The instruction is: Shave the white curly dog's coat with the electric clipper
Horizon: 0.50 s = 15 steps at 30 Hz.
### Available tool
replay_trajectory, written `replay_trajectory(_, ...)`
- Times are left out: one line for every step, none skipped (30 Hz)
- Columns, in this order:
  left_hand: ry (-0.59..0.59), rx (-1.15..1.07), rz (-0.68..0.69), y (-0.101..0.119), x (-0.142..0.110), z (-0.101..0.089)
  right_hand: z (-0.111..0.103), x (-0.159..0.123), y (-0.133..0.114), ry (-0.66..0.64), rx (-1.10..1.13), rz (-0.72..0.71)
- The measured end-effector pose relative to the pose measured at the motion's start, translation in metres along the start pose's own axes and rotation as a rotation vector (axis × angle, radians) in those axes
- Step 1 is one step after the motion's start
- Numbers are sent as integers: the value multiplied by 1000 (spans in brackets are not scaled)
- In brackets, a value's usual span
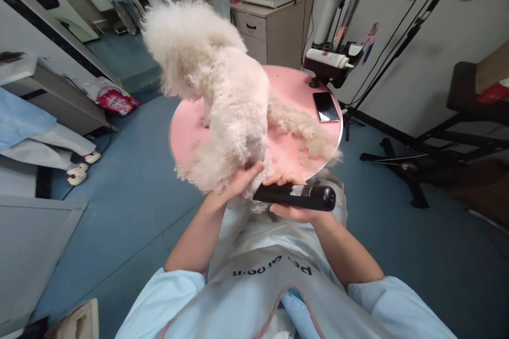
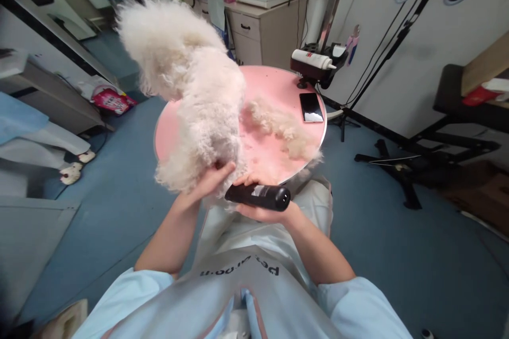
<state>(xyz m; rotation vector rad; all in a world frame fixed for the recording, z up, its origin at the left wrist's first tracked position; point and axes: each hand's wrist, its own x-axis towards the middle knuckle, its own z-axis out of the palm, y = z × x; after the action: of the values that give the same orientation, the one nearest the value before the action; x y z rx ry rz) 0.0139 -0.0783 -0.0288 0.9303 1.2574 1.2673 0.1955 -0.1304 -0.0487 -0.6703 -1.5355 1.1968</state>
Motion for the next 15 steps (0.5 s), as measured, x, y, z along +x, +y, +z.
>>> replay_trajectory(-21, 93, -3, 2, -7, 0, 0, -1, 1, 89, -7, -10)
replay_trajectory(-32, 184, -10, 3, -14, -1, 0, 0, 2, 212, -29, -8)
replay_trajectory(-34, 259, -25, 4, -22, -2, 0, 4, 3, 360, -57, 9)
replay_trajectory(-22, 311, -44, 4, -28, -3, 0, 10, 5, 493, -85, 46)
replay_trajectory(-6, 351, -67, 3, -34, -6, -1, 17, 6, 583, -115, 96)
replay_trajectory(15, 385, -84, 1, -38, -9, 0, 25, 6, 615, -138, 150)
replay_trajectory(36, 422, -93, 0, -42, -12, 0, 32, 6, 599, -150, 201)
replay_trajectory(58, 463, -92, -3, -45, -16, 2, 38, 5, 553, -148, 242)
replay_trajectory(75, 502, -87, -5, -47, -21, 3, 42, 5, 502, -136, 270)
replay_trajectory(81, 533, -84, -8, -48, -25, 6, 44, 4, 455, -116, 290)
replay_trajectory(75, 550, -86, -10, -49, -29, 8, 43, 4, 419, -87, 306)
replay_trajectory(64, 549, -89, -12, -49, -32, 9, 41, 5, 382, -53, 325)
replay_trajectory(49, 535, -91, -14, -49, -35, 10, 38, 6, 343, -22, 346)
replay_trajectory(39, 508, -88, -16, -49, -37, 10, 35, 8, 296, 6, 366)
replay_trajectory(27, 471, -77, -17, -49, -38, 9, 32, 10, 254, 33, 378)
